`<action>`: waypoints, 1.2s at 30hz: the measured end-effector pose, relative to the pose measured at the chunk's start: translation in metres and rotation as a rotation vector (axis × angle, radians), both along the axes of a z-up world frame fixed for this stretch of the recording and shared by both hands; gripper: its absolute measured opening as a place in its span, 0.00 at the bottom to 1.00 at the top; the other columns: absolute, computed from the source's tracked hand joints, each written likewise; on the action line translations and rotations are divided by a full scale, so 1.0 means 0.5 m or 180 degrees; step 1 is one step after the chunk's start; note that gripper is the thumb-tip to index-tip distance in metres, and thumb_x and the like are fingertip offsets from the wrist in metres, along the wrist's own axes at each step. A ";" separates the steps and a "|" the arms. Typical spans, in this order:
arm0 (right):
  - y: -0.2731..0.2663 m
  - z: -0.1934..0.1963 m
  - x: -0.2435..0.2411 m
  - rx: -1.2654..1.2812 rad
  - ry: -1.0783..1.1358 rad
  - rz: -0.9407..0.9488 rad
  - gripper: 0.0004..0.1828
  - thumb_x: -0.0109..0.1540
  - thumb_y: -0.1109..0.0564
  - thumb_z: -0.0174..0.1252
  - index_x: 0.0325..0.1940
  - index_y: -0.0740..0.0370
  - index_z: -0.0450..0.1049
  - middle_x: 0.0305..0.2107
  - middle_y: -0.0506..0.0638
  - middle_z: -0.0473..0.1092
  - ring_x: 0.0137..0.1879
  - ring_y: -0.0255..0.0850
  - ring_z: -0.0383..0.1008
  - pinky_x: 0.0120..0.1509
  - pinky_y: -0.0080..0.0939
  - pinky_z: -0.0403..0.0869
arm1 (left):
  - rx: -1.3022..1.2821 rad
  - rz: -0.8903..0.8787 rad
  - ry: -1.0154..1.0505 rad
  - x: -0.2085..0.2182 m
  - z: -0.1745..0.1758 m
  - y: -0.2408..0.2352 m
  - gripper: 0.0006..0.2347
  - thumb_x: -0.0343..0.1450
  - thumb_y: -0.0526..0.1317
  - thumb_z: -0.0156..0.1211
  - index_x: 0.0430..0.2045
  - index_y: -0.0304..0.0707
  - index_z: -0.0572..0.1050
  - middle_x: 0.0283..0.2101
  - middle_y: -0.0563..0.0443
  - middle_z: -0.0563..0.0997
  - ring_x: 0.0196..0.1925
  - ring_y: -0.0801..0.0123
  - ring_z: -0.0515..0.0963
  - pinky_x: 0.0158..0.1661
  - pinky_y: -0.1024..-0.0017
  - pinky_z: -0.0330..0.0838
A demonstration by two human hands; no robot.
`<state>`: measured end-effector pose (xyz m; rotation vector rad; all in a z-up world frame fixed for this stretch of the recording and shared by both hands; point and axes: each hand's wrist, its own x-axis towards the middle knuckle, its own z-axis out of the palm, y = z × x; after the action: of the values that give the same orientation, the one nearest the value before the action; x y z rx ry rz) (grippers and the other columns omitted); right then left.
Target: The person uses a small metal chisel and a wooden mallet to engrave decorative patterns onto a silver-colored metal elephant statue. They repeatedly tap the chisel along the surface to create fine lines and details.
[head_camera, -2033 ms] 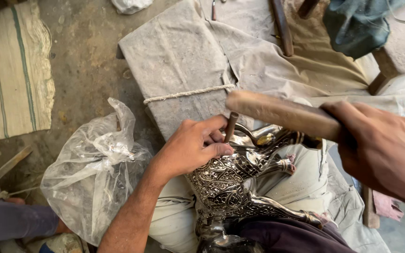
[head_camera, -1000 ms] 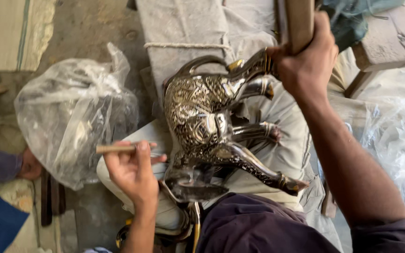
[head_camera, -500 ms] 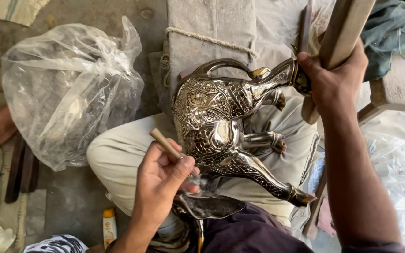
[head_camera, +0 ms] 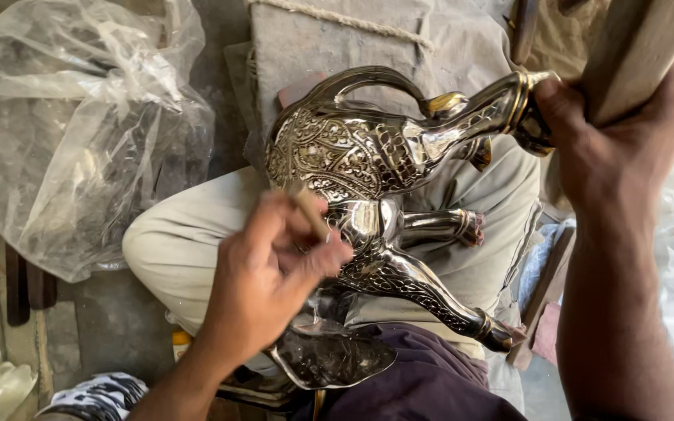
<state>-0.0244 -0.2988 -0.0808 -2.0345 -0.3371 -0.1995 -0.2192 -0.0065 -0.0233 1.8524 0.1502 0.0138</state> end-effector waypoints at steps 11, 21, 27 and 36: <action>-0.150 -0.004 -0.196 -0.0934 -0.0060 -0.0233 0.20 0.68 0.62 0.69 0.57 0.74 0.67 0.46 0.57 0.74 0.51 0.43 0.78 0.57 0.41 0.78 | 0.1001 -0.0998 -0.1771 0.169 -0.090 -0.023 0.14 0.80 0.42 0.62 0.56 0.46 0.68 0.38 0.55 0.80 0.36 0.76 0.83 0.32 0.81 0.80; -0.156 0.054 -0.213 -0.1968 -0.0937 -0.0221 0.17 0.69 0.70 0.59 0.61 0.72 0.65 0.45 0.59 0.71 0.45 0.42 0.75 0.48 0.35 0.73 | 0.1825 -0.1258 -0.2449 0.167 -0.146 -0.027 0.20 0.81 0.33 0.58 0.66 0.56 0.63 0.34 0.57 0.77 0.28 0.77 0.77 0.25 0.85 0.77; -0.107 0.113 -0.201 -0.0342 -0.0356 0.0306 0.22 0.67 0.62 0.69 0.59 0.65 0.66 0.41 0.53 0.72 0.47 0.37 0.77 0.48 0.34 0.76 | 0.2170 -0.1468 -0.2577 0.181 -0.134 -0.021 0.22 0.80 0.26 0.56 0.66 0.54 0.64 0.35 0.55 0.77 0.27 0.76 0.77 0.25 0.86 0.78; -0.059 0.144 -0.189 -0.2521 -0.1826 -0.0121 0.07 0.61 0.62 0.67 0.39 0.64 0.75 0.26 0.51 0.71 0.30 0.40 0.69 0.38 0.46 0.70 | 0.2058 -0.1647 -0.2620 0.182 -0.117 -0.012 0.25 0.77 0.24 0.59 0.67 0.51 0.62 0.38 0.53 0.76 0.30 0.72 0.79 0.30 0.82 0.81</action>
<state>-0.1189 -0.3281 -0.0088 -2.7358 -0.8337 -0.7795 -0.1282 -0.0124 -0.0820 2.3099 -1.0054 0.5056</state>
